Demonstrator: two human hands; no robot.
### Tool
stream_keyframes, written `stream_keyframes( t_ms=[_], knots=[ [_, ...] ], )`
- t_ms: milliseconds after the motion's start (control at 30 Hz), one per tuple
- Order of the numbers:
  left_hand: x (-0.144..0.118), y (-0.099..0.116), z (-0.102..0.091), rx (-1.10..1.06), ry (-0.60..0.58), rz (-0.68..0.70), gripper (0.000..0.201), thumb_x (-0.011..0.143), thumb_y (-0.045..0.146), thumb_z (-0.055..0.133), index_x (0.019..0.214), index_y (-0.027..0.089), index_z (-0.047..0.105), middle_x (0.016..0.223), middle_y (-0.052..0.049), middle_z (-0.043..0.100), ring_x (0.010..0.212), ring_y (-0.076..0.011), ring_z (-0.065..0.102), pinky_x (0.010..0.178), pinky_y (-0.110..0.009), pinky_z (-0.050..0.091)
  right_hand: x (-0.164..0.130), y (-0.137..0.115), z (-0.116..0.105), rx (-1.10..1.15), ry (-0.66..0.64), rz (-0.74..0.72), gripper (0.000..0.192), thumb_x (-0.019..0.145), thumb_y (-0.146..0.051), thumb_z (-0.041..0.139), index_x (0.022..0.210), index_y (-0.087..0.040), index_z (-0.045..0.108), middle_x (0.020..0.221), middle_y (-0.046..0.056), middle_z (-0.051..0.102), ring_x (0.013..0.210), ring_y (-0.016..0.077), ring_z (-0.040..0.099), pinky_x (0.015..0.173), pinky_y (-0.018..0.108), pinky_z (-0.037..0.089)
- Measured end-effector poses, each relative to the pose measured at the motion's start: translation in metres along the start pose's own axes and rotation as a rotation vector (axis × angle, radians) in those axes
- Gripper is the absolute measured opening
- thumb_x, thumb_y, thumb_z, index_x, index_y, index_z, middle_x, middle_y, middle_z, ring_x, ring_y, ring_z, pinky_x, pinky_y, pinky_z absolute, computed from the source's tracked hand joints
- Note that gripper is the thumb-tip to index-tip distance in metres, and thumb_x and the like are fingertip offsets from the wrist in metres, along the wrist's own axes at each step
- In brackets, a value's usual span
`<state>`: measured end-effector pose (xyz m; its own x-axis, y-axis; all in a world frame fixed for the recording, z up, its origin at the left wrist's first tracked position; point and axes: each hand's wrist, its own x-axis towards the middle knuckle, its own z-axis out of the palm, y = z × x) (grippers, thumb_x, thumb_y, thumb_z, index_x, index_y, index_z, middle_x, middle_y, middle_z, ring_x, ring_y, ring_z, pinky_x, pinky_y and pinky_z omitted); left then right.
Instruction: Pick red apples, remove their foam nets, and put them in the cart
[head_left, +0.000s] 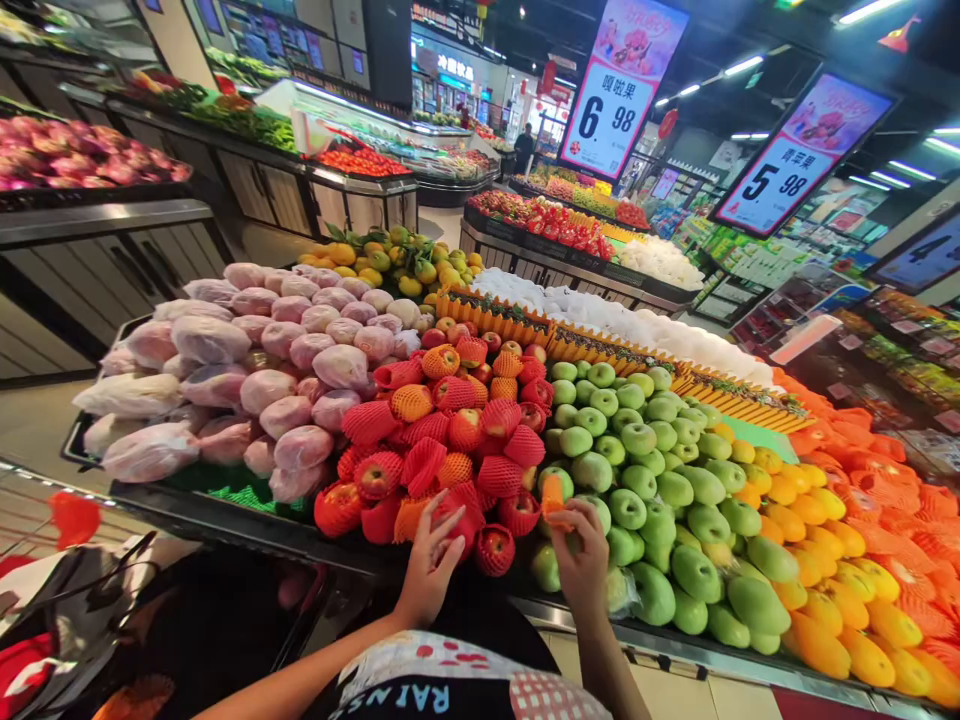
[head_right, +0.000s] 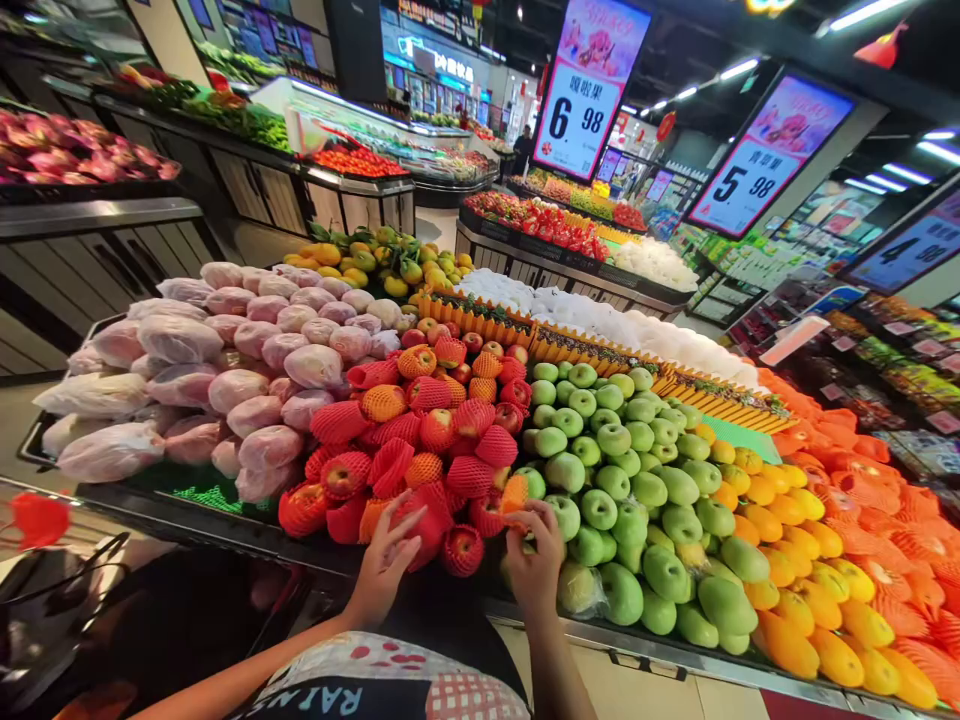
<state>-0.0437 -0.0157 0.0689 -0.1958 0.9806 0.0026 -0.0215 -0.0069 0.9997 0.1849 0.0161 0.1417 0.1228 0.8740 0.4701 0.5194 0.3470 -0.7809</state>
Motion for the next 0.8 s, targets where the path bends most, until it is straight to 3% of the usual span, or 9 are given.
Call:
stream_keyframes(
  t_ms=[100,167,300,400,467,533,633,733,800],
  knots=[
    [-0.004,-0.002,0.012,0.067,0.039,0.068,0.051,0.096,0.050,0.063,0.141,0.026,0.065,0.172,-0.008,0.025,0.161,-0.0367,0.020,0.132,-0.057,0.009,0.001,0.002,-0.009,-0.013,-0.072,-0.085,0.022,0.086,-0.014,0.063,0.088,-0.030,0.078,0.101,0.006,0.072,0.095,0.0244,0.070,0.083,0.040,0.057],
    [-0.007,-0.001,0.021,0.085,0.028,0.119,0.053,0.097,0.048,0.062,0.146,0.027,0.060,0.174,-0.008,0.021,0.163,-0.0352,0.015,0.133,-0.056,0.005,0.005,0.001,-0.022,-0.016,-0.102,-0.118,0.024,0.087,-0.013,0.062,0.094,-0.030,0.077,0.107,0.007,0.078,0.099,0.0262,0.073,0.088,0.044,0.057],
    [-0.017,-0.001,0.043,-0.028,-0.218,0.167,0.052,0.100,0.045,0.059,0.150,0.028,0.057,0.168,-0.013,0.037,0.159,-0.0349,0.028,0.131,-0.057,0.018,0.007,-0.011,-0.047,0.038,-0.188,-0.133,0.024,0.091,-0.014,0.063,0.101,-0.030,0.077,0.117,0.007,0.081,0.099,0.0274,0.076,0.087,0.046,0.059],
    [-0.023,-0.009,0.061,-0.224,-0.497,0.055,0.058,0.098,0.051,0.062,0.151,0.027,0.053,0.159,-0.016,0.051,0.146,-0.0360,0.048,0.122,-0.056,0.038,-0.007,-0.019,-0.053,0.146,-0.369,-0.143,0.028,0.092,-0.013,0.064,0.103,-0.035,0.077,0.115,0.003,0.082,0.094,0.0243,0.075,0.082,0.042,0.060],
    [-0.026,-0.013,0.070,-0.301,-0.571,-0.028,0.061,0.094,0.053,0.067,0.147,0.025,0.055,0.150,-0.015,0.059,0.138,-0.0356,0.056,0.117,-0.053,0.044,-0.023,-0.018,-0.053,0.224,-0.521,-0.123,0.030,0.093,-0.015,0.065,0.106,-0.038,0.078,0.113,0.001,0.083,0.096,0.0241,0.075,0.088,0.044,0.059],
    [-0.027,-0.015,0.075,-0.311,-0.568,-0.053,0.059,0.090,0.053,0.073,0.140,0.024,0.059,0.140,-0.013,0.066,0.133,-0.0345,0.059,0.116,-0.051,0.043,-0.040,-0.011,-0.053,0.283,-0.584,-0.052,0.025,0.093,-0.024,0.070,0.112,-0.039,0.078,0.115,0.002,0.082,0.106,0.0269,0.073,0.098,0.049,0.056],
    [-0.027,-0.010,0.079,-0.302,-0.585,-0.015,0.050,0.091,0.050,0.073,0.132,0.023,0.063,0.129,-0.011,0.067,0.124,-0.0315,0.062,0.110,-0.046,0.047,-0.057,0.007,-0.053,0.409,-0.479,0.149,0.023,0.094,-0.044,0.071,0.112,-0.035,0.079,0.111,0.006,0.082,0.109,0.0300,0.073,0.096,0.049,0.058],
    [-0.027,-0.005,0.081,-0.267,-0.591,0.066,0.035,0.097,0.044,0.067,0.124,0.023,0.066,0.124,-0.011,0.063,0.114,-0.0270,0.063,0.100,-0.039,0.050,-0.057,0.024,-0.052,0.517,-0.348,0.377,0.024,0.093,-0.050,0.070,0.095,-0.029,0.079,0.091,0.005,0.079,0.086,0.0239,0.074,0.078,0.036,0.061],
    [-0.027,-0.004,0.083,-0.253,-0.573,0.116,0.027,0.098,0.041,0.066,0.117,0.022,0.067,0.120,-0.010,0.061,0.110,-0.0248,0.062,0.096,-0.037,0.050,-0.052,0.029,-0.048,0.517,-0.311,0.459,0.024,0.084,-0.049,0.080,0.093,-0.027,0.076,0.087,0.003,0.075,0.080,0.0208,0.070,0.072,0.031,0.058]
  ],
)
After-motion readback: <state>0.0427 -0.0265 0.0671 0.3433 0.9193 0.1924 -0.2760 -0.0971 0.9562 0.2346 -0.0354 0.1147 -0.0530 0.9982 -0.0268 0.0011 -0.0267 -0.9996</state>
